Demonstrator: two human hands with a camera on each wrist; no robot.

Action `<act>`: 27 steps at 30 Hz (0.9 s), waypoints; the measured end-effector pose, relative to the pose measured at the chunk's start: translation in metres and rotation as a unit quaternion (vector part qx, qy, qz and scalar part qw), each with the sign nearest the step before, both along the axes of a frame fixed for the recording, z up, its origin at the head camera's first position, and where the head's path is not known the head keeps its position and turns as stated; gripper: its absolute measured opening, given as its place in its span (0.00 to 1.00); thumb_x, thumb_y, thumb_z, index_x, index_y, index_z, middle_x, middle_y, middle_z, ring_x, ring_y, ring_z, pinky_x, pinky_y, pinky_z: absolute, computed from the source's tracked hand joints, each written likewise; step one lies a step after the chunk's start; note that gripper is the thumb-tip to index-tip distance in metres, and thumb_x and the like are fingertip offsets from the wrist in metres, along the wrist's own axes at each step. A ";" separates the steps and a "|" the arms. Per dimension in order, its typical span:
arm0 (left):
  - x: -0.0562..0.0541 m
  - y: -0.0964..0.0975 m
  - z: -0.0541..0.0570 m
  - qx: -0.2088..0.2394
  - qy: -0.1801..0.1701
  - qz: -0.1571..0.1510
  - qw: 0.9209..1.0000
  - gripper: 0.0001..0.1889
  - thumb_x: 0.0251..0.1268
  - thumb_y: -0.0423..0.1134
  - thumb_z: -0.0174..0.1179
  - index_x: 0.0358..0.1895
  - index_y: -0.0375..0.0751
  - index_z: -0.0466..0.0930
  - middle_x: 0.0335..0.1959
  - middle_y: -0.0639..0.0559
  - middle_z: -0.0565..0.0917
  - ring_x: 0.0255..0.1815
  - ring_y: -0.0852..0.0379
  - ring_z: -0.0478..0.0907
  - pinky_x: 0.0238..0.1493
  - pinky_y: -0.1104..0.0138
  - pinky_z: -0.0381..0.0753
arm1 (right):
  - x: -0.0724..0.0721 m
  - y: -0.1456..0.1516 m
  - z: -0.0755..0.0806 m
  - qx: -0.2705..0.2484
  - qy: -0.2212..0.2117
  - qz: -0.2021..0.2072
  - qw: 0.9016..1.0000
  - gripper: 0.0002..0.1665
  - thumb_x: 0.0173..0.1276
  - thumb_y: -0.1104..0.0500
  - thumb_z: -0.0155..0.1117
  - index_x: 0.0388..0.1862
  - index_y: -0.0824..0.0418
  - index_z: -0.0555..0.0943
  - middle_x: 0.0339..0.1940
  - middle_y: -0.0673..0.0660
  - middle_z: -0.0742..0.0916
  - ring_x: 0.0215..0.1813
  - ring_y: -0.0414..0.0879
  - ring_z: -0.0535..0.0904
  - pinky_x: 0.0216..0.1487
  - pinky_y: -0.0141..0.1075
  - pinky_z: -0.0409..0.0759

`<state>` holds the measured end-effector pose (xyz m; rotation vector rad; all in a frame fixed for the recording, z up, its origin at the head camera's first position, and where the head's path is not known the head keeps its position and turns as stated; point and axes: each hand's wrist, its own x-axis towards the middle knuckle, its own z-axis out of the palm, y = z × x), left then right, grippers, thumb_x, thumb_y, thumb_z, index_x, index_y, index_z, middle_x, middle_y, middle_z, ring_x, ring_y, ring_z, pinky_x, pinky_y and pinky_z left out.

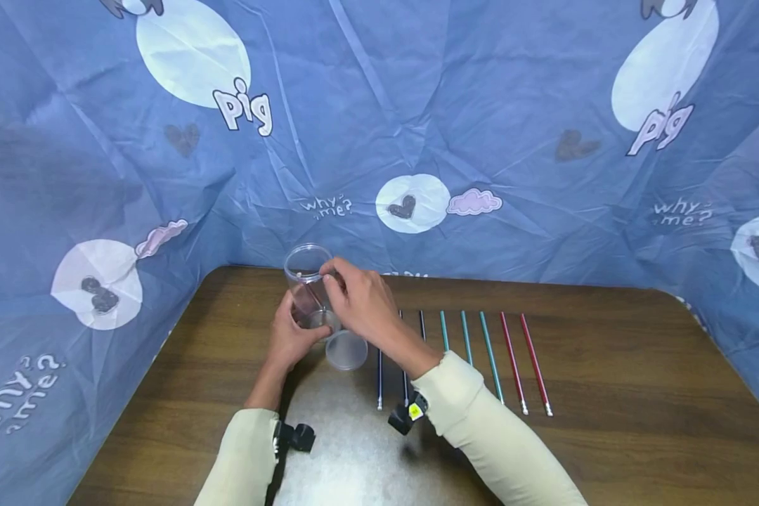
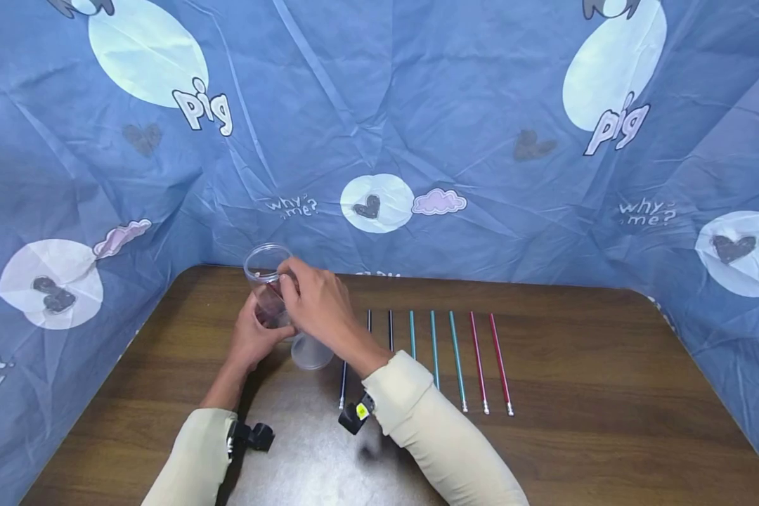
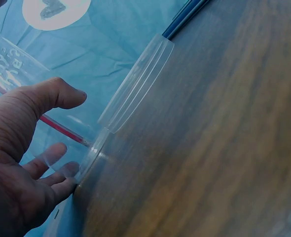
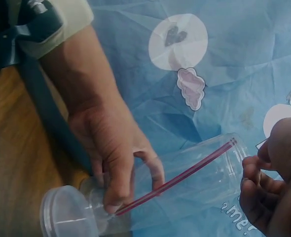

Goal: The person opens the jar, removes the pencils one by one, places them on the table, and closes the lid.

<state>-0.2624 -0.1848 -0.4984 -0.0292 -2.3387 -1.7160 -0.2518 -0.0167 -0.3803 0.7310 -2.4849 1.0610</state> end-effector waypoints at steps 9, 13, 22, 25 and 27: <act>0.000 -0.001 -0.001 -0.006 0.000 0.003 1.000 0.48 0.39 0.23 0.75 0.70 0.40 0.64 0.58 0.36 0.77 0.58 0.42 0.74 0.61 0.50 0.73 | -0.003 -0.010 0.014 0.011 -0.021 -0.013 1.000 0.16 0.73 0.54 0.51 0.52 0.51 0.83 0.23 0.45 0.83 0.23 0.42 0.74 0.22 0.37 0.71; -0.001 -0.001 -0.002 -0.002 0.012 0.002 1.000 0.47 0.39 0.23 0.75 0.70 0.38 0.65 0.56 0.35 0.78 0.56 0.42 0.75 0.59 0.50 0.74 | -0.004 -0.015 0.020 0.057 -0.063 -0.004 0.996 0.20 0.74 0.55 0.48 0.58 0.50 0.82 0.24 0.49 0.82 0.27 0.45 0.76 0.23 0.38 0.71; 0.000 -0.001 -0.005 0.009 0.018 -0.009 1.000 0.46 0.39 0.22 0.75 0.69 0.38 0.66 0.55 0.36 0.79 0.55 0.43 0.76 0.58 0.52 0.75 | -0.009 -0.025 0.028 0.147 -0.134 -0.002 0.980 0.21 0.77 0.52 0.42 0.54 0.51 0.84 0.40 0.48 0.87 0.43 0.47 0.82 0.37 0.44 0.79; 0.001 -0.001 -0.003 0.021 0.028 -0.014 0.999 0.47 0.40 0.20 0.74 0.70 0.36 0.65 0.55 0.34 0.78 0.55 0.40 0.76 0.58 0.50 0.74 | -0.012 -0.028 0.032 0.157 -0.152 0.017 0.976 0.22 0.77 0.51 0.42 0.49 0.51 0.85 0.35 0.46 0.86 0.44 0.47 0.82 0.41 0.43 0.79; 0.006 0.000 0.005 0.024 0.025 -0.017 0.999 0.46 0.40 0.18 0.73 0.70 0.34 0.64 0.55 0.32 0.78 0.55 0.37 0.76 0.59 0.48 0.74 | -0.014 -0.029 0.034 0.161 -0.163 0.029 0.973 0.22 0.77 0.51 0.42 0.47 0.52 0.85 0.32 0.46 0.85 0.44 0.47 0.82 0.41 0.41 0.78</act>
